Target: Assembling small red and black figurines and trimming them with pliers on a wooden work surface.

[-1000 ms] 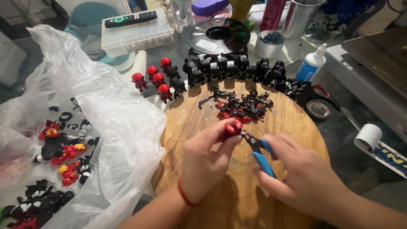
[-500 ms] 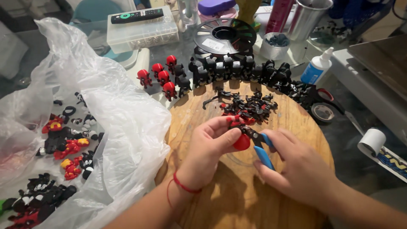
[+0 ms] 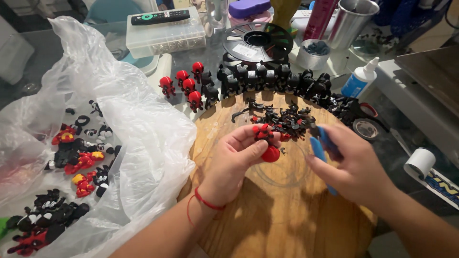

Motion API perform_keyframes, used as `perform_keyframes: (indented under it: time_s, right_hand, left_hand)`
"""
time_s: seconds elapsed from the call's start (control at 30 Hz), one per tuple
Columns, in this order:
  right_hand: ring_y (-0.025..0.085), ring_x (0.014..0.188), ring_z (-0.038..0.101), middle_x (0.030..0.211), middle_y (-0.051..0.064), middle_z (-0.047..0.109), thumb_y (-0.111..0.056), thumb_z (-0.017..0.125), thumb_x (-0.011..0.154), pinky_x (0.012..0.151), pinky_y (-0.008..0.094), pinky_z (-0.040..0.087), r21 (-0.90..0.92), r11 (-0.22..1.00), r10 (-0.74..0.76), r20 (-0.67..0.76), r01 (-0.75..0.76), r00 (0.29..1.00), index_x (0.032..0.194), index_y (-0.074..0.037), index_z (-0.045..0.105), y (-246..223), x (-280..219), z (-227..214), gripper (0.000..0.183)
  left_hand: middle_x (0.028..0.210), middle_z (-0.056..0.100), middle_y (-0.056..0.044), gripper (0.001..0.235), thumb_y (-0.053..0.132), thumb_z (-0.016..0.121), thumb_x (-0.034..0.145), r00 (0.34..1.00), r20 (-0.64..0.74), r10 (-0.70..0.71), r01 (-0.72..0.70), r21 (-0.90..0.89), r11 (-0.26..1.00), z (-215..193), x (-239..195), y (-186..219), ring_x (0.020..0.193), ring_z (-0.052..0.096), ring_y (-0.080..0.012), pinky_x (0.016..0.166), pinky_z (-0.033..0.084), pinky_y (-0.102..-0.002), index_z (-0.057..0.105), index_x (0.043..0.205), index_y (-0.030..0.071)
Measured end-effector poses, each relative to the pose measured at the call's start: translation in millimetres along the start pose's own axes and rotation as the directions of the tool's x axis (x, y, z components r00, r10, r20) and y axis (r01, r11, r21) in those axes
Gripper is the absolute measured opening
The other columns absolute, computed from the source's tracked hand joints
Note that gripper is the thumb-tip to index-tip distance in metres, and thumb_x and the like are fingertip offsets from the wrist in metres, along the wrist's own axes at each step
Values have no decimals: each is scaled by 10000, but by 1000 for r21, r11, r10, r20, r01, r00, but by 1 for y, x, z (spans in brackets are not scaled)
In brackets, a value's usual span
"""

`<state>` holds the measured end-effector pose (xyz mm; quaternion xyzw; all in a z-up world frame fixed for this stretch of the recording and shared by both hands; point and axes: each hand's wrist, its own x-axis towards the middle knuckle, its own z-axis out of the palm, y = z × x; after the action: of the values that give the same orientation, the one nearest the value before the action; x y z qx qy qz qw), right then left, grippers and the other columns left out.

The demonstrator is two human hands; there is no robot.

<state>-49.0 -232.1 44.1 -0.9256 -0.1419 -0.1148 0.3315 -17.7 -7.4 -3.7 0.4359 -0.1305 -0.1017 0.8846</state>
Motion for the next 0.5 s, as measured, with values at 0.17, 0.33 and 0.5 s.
perform_keyframes:
  time_s: [0.17,0.33,0.5]
  right_hand:
    - [272,1014,602,1114,74,601,-332,739,745,885,402,469,-374,927,-11,55,31,998,1309,-129,561,27,12,13,625]
    - [366,1020,610,1122,165,623,-144,717,828,892,433,491,-391,865,-341,4,315,940,1315,-7,571,30,13,15,526]
    - [359,1108,600,1209,160,613,-187,683,866,895,434,496,-397,868,-336,-26,299,942,1408,8,520,30,9,16,599]
  left_hand:
    - [1119,725,-220,300,-9,671,869,998,-18,52,-51,53,997,3,-1,2,985,713,-272,809,636,-383,638,1166,-38]
    - [1067,731,-184,268,-38,657,874,997,-5,80,-79,125,989,3,-1,1,889,719,-247,807,644,-369,657,1141,-47]
    - [1112,726,-140,288,-35,671,868,993,-13,116,-112,184,977,-2,2,-7,978,699,-195,849,634,-339,659,1155,-13]
